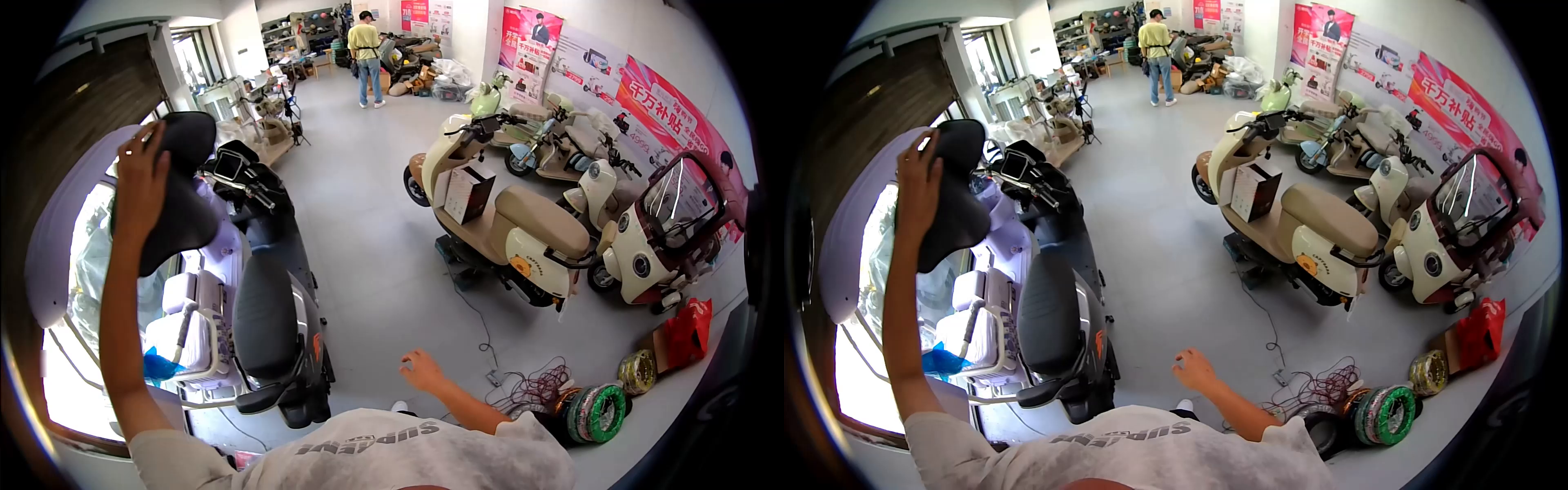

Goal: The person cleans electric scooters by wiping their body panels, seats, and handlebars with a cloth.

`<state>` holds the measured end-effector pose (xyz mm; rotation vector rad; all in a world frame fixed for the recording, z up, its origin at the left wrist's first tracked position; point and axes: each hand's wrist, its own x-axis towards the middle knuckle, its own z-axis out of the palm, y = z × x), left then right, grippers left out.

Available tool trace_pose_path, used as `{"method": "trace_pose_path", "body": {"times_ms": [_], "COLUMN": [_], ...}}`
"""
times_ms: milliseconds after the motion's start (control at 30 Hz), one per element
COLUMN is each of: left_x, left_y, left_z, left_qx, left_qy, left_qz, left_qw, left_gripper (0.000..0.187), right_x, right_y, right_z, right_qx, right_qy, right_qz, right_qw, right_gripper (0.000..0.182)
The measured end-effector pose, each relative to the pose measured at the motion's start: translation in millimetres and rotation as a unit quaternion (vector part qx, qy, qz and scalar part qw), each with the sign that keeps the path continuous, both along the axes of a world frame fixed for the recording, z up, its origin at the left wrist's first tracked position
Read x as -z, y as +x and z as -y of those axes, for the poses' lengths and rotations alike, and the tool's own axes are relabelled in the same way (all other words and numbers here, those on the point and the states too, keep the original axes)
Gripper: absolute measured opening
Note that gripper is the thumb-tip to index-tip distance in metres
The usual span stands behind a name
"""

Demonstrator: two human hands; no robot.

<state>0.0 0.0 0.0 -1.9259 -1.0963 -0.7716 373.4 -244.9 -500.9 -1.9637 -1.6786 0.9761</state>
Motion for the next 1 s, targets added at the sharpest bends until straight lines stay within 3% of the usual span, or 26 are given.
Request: {"method": "trace_pose_path", "body": {"times_ms": [67,100,233,400,567,700,767,1000], "left_x": [22,42,107,189,280,316,329,353], "left_y": [32,76,147,237,303,340,345,386], "left_z": [1,-4,-10,7,11,2,-10,-90], "left_qx": [0.049,0.082,0.173,0.283,0.372,0.417,0.43,0.451], "left_qy": [-0.041,-0.043,-0.142,-0.25,-0.353,-0.398,-0.413,-0.445], "left_qz": [0.017,0.048,0.059,0.065,0.104,0.104,0.094,0.108], "left_qw": [0.998,0.995,0.973,0.924,0.852,0.811,0.798,0.766], "left_gripper": [0.044,0.044,0.047,0.05,0.048,0.047,0.047,0.046], "right_x": [1,-2,0,-50,-105,-104,-88,-98], "right_y": [-6,51,54,84,108,133,140,177], "right_z": [16,4,25,2,-40,-88,-112,-191], "right_qx": [0.031,0.033,0.111,0.183,0.247,0.287,0.311,0.338], "right_qy": [0.0,0.012,0.057,0.119,0.201,0.238,0.249,0.194], "right_qz": [-0.001,0.026,-0.031,-0.064,-0.241,-0.256,-0.349,-0.284], "right_qw": [1.0,0.999,0.992,0.974,0.917,0.892,0.848,0.876], "right_gripper": [0.033,0.033,0.029,0.026,0.027,0.029,0.022,0.017]}}
